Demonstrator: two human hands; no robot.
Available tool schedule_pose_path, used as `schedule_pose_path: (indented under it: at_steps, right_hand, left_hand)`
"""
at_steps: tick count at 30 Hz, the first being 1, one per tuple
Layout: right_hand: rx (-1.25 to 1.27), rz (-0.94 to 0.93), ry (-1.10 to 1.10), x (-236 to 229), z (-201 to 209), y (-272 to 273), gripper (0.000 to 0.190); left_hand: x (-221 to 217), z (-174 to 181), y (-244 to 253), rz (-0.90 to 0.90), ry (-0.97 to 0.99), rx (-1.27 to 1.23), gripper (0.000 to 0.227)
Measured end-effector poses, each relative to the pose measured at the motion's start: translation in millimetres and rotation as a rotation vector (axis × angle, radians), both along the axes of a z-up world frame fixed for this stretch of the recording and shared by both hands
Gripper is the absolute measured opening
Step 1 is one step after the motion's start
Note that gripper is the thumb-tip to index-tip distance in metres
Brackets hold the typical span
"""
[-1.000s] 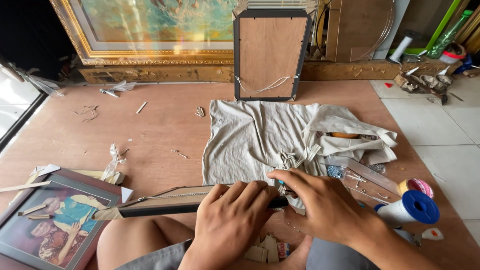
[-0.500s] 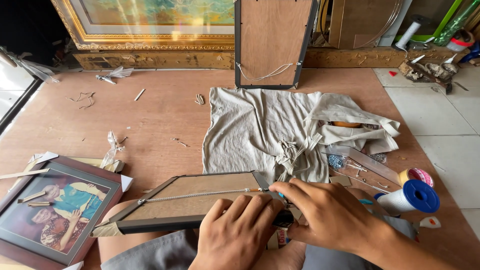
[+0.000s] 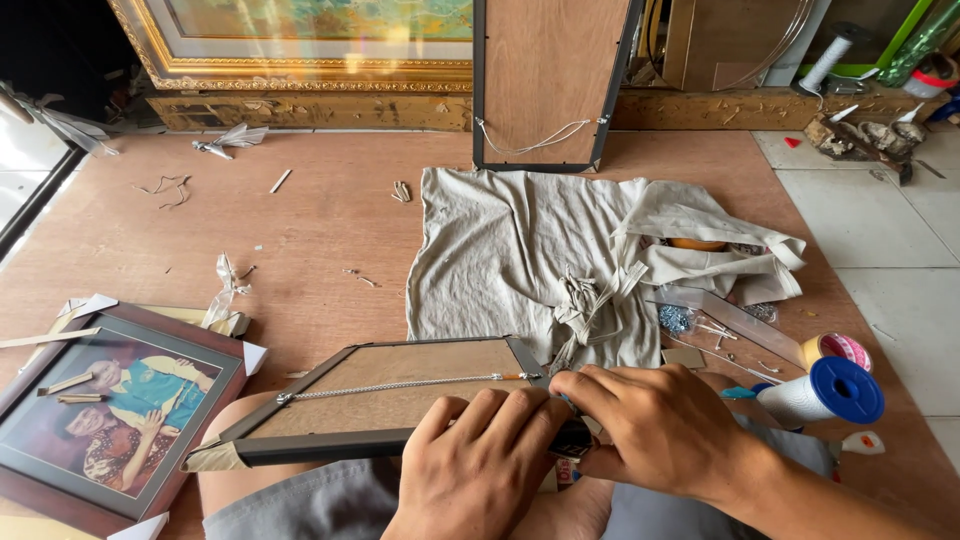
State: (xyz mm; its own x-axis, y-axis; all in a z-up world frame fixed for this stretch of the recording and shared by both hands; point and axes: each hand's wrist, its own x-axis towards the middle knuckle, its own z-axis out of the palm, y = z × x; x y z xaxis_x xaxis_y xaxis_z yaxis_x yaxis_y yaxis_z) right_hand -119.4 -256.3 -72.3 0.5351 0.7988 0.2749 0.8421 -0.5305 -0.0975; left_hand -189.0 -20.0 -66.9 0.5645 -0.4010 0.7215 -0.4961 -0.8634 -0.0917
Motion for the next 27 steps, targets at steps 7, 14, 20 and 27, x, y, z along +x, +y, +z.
schedule_pose_path:
  at_steps: [7, 14, 20, 27]
  right_hand:
    - [0.019, 0.033, -0.054, 2.9, -3.6, 0.2, 0.083]
    - [0.083, -0.019, 0.066, -1.7, 5.7, 12.0, 0.060]
    - [0.496, -0.106, 0.460, 11.5, 33.8, 27.9, 0.048]
    - [0.669, -0.106, 0.402, 40.2, 41.4, 34.9, 0.029]
  left_hand:
    - [0.5, -2.2, 0.9, 0.002, 0.009, 0.016, 0.016]
    - [4.5, 2.3, 16.8, -0.083, 0.084, 0.011, 0.014]
    - [42.7, 39.0, 55.8, -0.257, 0.214, 0.017, 0.014]
    - [95.5, 66.9, 66.9, -0.421, 0.332, -0.107, 0.015]
